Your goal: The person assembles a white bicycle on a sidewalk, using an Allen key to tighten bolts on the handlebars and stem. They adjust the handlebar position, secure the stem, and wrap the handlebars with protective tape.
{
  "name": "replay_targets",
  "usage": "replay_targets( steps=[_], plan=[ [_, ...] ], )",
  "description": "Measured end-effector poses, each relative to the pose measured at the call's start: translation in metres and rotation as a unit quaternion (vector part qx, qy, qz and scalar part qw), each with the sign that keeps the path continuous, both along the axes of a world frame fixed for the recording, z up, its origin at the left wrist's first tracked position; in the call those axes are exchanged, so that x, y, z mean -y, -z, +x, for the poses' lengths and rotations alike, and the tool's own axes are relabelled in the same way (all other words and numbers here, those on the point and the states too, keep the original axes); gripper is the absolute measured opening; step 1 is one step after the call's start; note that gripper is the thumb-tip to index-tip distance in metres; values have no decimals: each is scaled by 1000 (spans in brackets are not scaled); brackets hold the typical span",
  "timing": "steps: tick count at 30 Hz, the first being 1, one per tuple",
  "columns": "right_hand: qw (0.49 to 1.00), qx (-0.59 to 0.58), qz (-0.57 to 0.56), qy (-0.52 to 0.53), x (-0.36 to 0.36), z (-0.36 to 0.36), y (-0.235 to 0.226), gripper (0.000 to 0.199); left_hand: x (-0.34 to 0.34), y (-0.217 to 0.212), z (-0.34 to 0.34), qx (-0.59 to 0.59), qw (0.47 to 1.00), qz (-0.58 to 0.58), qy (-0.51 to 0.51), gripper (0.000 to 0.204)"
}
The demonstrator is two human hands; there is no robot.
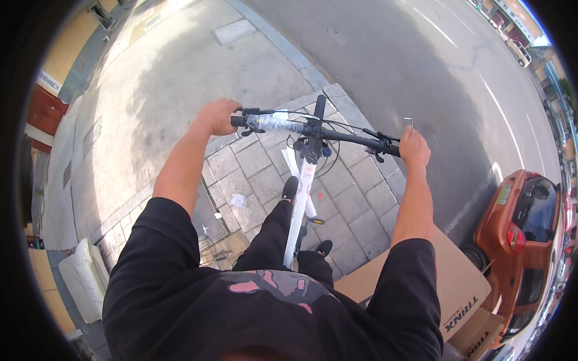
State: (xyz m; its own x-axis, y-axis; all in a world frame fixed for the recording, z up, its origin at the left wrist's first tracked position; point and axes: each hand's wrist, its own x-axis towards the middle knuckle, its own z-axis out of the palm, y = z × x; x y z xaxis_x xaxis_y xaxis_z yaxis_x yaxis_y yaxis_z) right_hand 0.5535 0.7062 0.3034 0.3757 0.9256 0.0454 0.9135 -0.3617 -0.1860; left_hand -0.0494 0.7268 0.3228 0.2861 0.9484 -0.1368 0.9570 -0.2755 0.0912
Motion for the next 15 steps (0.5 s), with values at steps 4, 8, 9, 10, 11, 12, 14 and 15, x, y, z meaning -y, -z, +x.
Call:
replay_targets(
  steps=[4,8,9,10,11,12,14,15],
  plan=[
    [1000,3,18,-3,2,1,2,61,0,-4,2,-5,1000,1,-2,54],
    [999,-9,33,-1,4,-6,-2,61,-8,2,-3,-9,1000,-4,-2,56],
    [999,-9,37,3,4,-4,0,61,-11,2,-2,-14,1000,-6,0,56],
    [999,-8,40,6,3,-3,2,61,-10,3,0,-18,1000,-7,1,56],
    [999,-7,44,8,4,-1,4,61,-8,3,2,-22,1000,-7,1,56],
    [999,-7,46,9,3,0,5,62,-9,-1,3,-26,1000,-3,-1,56],
    [999,-6,49,9,3,2,5,62,-6,-5,7,-25,1000,15,1,55],
    [999,-8,45,8,1,3,7,63,-2,-6,7,-26,999,20,1,54]
  ],
)
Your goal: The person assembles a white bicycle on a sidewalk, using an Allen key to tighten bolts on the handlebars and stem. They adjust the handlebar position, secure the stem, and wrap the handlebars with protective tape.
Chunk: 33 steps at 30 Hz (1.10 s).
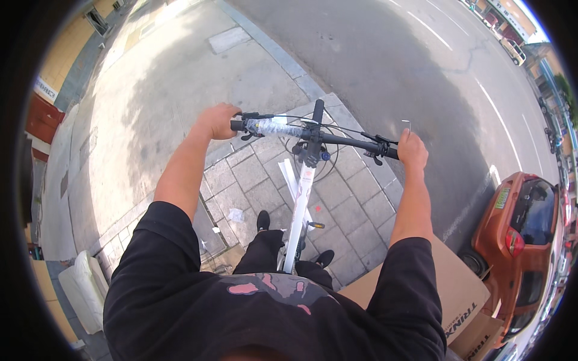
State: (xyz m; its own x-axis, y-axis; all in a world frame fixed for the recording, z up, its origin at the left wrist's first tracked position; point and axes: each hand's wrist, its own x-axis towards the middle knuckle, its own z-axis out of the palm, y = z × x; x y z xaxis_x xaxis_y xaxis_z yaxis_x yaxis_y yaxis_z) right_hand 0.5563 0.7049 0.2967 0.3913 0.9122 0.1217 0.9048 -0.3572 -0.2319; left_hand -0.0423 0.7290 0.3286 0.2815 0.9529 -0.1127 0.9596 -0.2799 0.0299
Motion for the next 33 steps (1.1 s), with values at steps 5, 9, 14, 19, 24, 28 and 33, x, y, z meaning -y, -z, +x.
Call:
replay_targets(
  steps=[5,9,14,19,24,28,33],
  plan=[
    [1000,0,-4,-4,-4,2,2,63,0,1,-3,-2,1000,-1,8,53],
    [1000,-2,10,-7,1,1,2,62,2,0,1,-20,1000,8,6,54],
    [1000,-9,28,-7,0,-3,3,61,-6,15,-9,0,1000,27,8,53],
    [999,3,34,-7,-3,5,9,62,0,14,-5,20,999,32,7,53],
    [1000,1,25,-10,-3,1,5,62,-3,15,-7,26,999,23,11,53],
    [1000,0,19,-10,-1,-1,2,62,-7,18,-8,23,999,27,18,53],
    [1000,8,-3,-2,-3,2,3,62,-6,10,-5,21,999,12,20,54]
  ],
)
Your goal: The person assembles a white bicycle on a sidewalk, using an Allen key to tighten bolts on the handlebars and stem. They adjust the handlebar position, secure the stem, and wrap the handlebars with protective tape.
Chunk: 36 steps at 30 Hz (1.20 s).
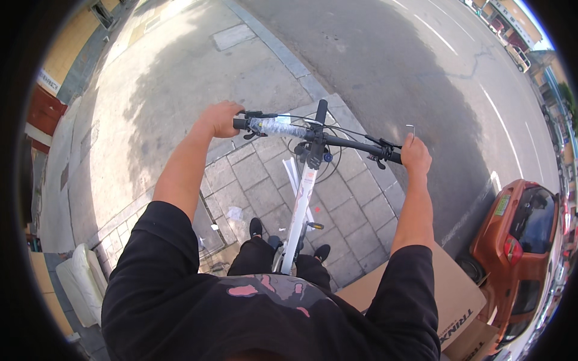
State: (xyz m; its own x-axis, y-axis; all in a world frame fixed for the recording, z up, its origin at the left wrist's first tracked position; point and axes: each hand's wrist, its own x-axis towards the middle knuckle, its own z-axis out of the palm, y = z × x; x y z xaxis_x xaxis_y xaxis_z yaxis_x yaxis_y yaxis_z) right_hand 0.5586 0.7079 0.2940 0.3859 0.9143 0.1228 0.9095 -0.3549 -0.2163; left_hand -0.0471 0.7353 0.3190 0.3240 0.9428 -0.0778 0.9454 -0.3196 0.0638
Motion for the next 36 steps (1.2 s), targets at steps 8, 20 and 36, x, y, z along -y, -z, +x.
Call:
replay_targets(
  steps=[8,20,36],
  plan=[
    [1000,-9,-13,-10,0,1,-2,63,0,0,-4,0,1000,-17,-14,53],
    [999,1,-41,-3,-3,-1,-3,63,-7,3,-9,0,999,-39,-1,55],
    [999,3,-51,-8,-5,-2,-7,63,0,-8,1,10,999,-29,-19,52]
  ],
)
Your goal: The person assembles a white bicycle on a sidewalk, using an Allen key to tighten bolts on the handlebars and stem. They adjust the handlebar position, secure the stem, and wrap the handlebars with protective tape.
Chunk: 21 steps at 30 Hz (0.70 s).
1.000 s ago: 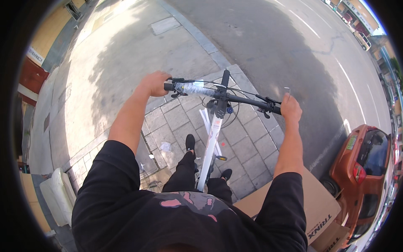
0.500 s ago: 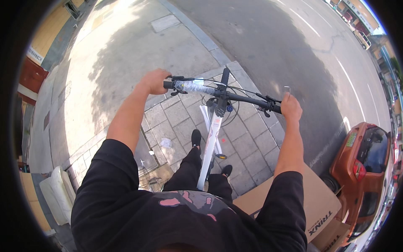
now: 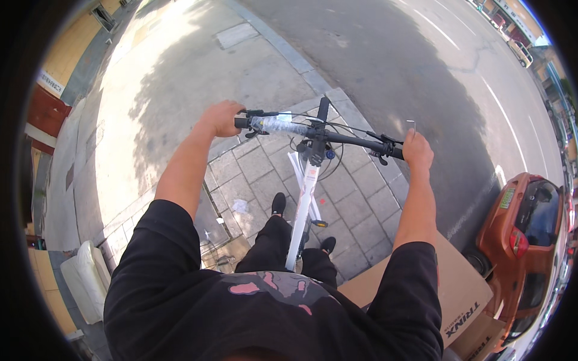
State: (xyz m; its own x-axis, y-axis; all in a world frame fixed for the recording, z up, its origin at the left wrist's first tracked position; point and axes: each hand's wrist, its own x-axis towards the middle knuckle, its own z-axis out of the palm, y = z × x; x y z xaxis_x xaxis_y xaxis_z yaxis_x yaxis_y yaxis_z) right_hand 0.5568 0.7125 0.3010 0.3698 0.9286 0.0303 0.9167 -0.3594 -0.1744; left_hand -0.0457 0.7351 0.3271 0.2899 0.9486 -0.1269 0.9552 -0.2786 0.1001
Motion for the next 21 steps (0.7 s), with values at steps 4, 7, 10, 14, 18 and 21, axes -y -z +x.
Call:
replay_targets(
  steps=[4,7,10,14,18,21],
  plan=[
    [1000,-4,8,1,1,-3,-1,64,-3,6,-5,6,1000,7,6,53],
    [1000,-4,19,2,1,-4,1,63,-4,9,-5,1,1000,6,4,52],
    [1000,-2,27,2,1,-3,1,63,-6,11,-4,3,1000,15,6,51],
    [999,-1,50,-1,-1,0,4,62,-9,17,-10,3,997,59,43,47],
    [999,12,44,4,2,-1,7,62,-13,16,-4,-38,998,21,36,40],
    [999,10,52,-3,1,2,11,63,-4,12,-4,-45,999,0,-2,33]
  ],
)
